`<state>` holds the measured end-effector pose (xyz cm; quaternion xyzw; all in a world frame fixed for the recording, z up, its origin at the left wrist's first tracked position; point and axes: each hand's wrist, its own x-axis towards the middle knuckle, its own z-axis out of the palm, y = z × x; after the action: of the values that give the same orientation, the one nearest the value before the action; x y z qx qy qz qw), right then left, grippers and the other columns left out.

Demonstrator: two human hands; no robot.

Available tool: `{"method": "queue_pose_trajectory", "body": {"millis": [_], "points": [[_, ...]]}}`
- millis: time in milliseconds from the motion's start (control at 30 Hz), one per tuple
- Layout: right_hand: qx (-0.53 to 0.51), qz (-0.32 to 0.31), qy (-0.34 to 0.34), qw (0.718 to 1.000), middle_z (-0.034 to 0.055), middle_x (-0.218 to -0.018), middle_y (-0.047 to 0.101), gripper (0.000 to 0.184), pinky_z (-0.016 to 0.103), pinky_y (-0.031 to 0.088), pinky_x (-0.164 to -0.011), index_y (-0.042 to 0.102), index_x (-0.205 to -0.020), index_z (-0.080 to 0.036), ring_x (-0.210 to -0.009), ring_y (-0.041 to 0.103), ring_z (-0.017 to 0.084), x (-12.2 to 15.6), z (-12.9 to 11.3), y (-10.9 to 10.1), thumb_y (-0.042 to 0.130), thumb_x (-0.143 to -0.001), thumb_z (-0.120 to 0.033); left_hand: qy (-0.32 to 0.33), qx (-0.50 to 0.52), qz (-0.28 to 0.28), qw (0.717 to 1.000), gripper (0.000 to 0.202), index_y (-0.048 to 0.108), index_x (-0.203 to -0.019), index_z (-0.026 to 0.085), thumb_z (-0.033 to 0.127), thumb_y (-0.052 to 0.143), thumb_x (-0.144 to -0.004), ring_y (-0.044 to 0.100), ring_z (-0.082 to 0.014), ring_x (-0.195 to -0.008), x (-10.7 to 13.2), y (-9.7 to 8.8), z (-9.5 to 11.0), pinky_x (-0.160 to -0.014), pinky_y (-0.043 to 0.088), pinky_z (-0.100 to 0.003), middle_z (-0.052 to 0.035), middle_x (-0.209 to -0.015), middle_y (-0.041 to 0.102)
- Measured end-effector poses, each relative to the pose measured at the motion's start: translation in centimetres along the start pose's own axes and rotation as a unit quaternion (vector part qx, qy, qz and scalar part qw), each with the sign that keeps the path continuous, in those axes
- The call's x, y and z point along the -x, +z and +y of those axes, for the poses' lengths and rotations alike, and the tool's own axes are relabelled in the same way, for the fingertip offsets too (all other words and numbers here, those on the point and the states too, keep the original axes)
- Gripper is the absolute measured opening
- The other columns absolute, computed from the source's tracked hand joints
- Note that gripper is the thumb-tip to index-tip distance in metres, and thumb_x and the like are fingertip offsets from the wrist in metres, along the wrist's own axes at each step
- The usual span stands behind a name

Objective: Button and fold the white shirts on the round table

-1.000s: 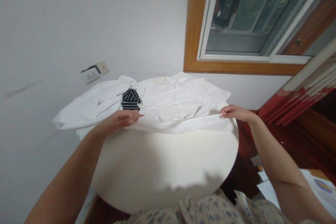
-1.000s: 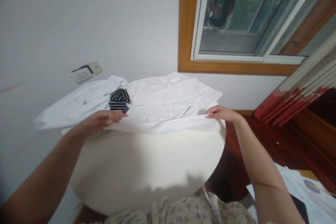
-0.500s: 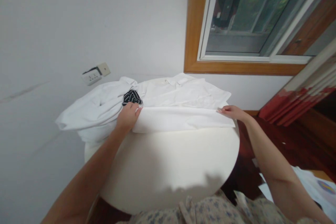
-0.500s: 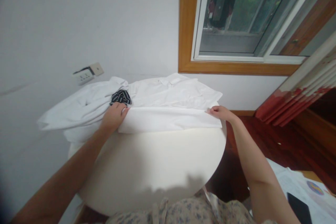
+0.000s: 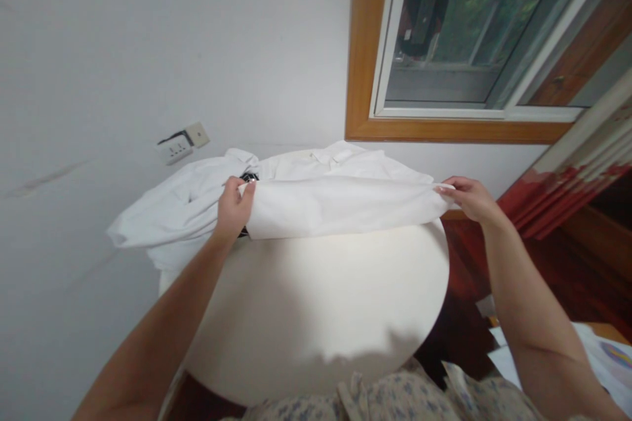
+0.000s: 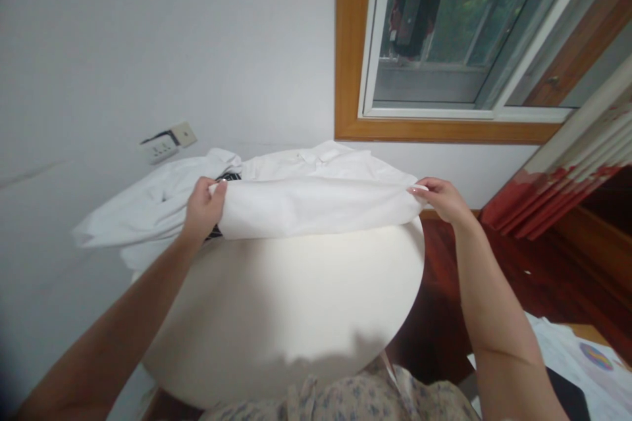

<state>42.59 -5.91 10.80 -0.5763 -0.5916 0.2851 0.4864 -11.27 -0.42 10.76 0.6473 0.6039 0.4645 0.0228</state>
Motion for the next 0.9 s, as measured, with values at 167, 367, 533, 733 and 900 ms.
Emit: {"method": "queue_pose_trajectory", "body": {"millis": [167, 367, 533, 733, 900], "points": [[-0.097, -0.005, 0.034, 0.995, 0.0025, -0.072, 0.063, 0.043, 0.028, 0.044, -0.057, 0.061, -0.076, -0.021, -0.063, 0.056, 0.016, 0.2, 0.7, 1.3, 0.078, -0.057, -0.056, -0.040, 0.036, -0.035, 0.998, 0.029, 0.046, -0.090, 0.023, 0.052, 0.048, -0.084, 0.047, -0.0175, -0.063, -0.7, 0.3, -0.4, -0.059, 0.037, -0.028, 0.0034, -0.066, 0.046], [-0.010, -0.136, 0.107, 0.985, -0.0001, -0.074, 0.062, 0.044, 0.024, 0.040, -0.052, 0.061, -0.085, -0.020, -0.061, 0.053, 0.013, 1.4, 2.7, 2.4, 0.070, -0.066, -0.059, -0.062, 0.180, -0.121, 0.974, 0.025, 0.042, -0.086, 0.023, 0.046, 0.052, -0.083, 0.039, -0.0120, -0.052, 0.9, -0.6, 1.1, -0.050, 0.033, -0.023, 0.0064, -0.061, 0.038], [-0.016, -0.175, 0.090, 0.980, 0.0009, -0.081, 0.062, 0.041, 0.022, 0.041, -0.057, 0.057, -0.086, -0.019, -0.067, 0.054, 0.013, 2.9, 2.7, 1.7, 0.070, -0.070, -0.055, -0.092, 0.388, -0.252, 0.882, 0.029, 0.038, -0.083, 0.022, 0.044, 0.057, -0.081, 0.048, -0.0101, -0.054, 3.1, -2.3, 1.7, -0.051, 0.038, -0.021, 0.0047, -0.067, 0.050], [-0.166, -0.404, 0.031, 0.899, 0.0105, -0.099, 0.068, 0.045, 0.034, 0.048, -0.081, 0.063, -0.089, -0.016, -0.093, 0.064, 0.022, 6.4, 3.2, -0.9, 0.082, -0.062, -0.047, -0.013, 0.367, -0.679, 0.636, 0.039, 0.044, -0.082, 0.019, 0.048, 0.068, -0.075, 0.066, -0.0255, -0.084, 5.3, -5.1, -0.3, -0.080, 0.049, -0.037, -0.0097, -0.080, 0.072], [-0.168, -0.499, 0.124, 0.841, 0.0168, -0.115, 0.065, 0.062, 0.039, 0.053, -0.075, 0.052, -0.128, -0.019, -0.076, 0.070, 0.021, 7.7, 3.0, -1.4, 0.068, -0.078, -0.053, -0.045, 0.250, -0.759, 0.599, 0.034, 0.049, -0.110, 0.019, 0.045, 0.053, -0.089, 0.067, -0.0237, -0.094, 5.8, -5.3, 0.3, -0.086, 0.049, -0.038, -0.0106, -0.097, 0.072]]}}
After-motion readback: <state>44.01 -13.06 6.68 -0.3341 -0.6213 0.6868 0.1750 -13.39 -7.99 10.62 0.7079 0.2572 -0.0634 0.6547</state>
